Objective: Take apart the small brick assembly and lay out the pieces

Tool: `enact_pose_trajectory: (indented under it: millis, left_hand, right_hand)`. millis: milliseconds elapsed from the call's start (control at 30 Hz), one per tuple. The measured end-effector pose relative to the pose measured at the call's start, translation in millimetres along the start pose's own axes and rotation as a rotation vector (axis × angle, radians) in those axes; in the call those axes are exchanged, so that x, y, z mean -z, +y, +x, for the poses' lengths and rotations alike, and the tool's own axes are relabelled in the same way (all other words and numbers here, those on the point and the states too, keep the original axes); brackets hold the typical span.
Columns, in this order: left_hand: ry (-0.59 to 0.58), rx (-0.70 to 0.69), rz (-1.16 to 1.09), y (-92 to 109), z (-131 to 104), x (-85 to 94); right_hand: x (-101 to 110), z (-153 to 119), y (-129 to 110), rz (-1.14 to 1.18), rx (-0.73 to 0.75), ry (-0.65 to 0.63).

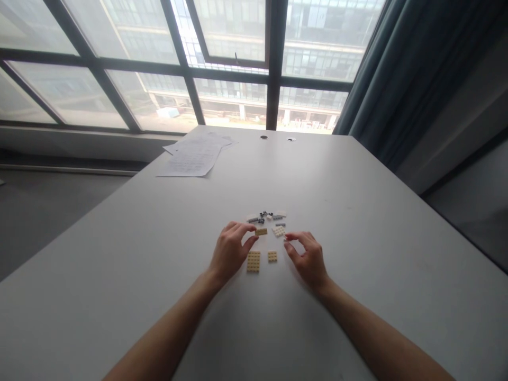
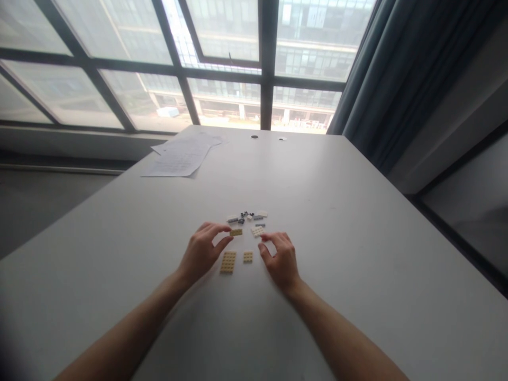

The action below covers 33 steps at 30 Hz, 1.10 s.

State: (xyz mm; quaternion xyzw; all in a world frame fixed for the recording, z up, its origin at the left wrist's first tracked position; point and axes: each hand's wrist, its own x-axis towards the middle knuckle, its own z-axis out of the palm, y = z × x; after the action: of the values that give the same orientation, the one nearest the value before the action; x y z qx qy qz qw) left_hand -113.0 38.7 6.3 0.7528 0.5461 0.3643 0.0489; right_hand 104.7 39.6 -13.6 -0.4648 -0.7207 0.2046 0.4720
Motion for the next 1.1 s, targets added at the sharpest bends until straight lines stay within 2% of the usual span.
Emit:
enact_pose_trajectory:
  millis: [267,600,733,933,1100]
  left_hand:
    - [0.002,-0.154,-0.009,22.6,-8.2,-1.7]
    - [0.056,-0.265,-0.065,27.5,-10.1,-0.2]
    - [0.054,-0.192,-0.201,30.1,-10.1,-0.5]
    - [0.037,0.092,-0.37,25.9,-7.9,0.2]
    - [0.072,0.164,-0.445,20.2,-4.6,-0.9]
  right_hand:
    - [-1.9,-4.1,-9.5,0.128,0.081,-0.074]
    - [-2.3,-5.1,-10.8,0.158,0.067,-0.1]
    - [-2.0,-5.3,-12.9,0.138,0.104,-0.13]
    - [0.2,-3.6,-7.3,-0.028,0.204,-0.206]
    - [-1.6,-3.2,-4.2,-0.155,0.211,-0.341]
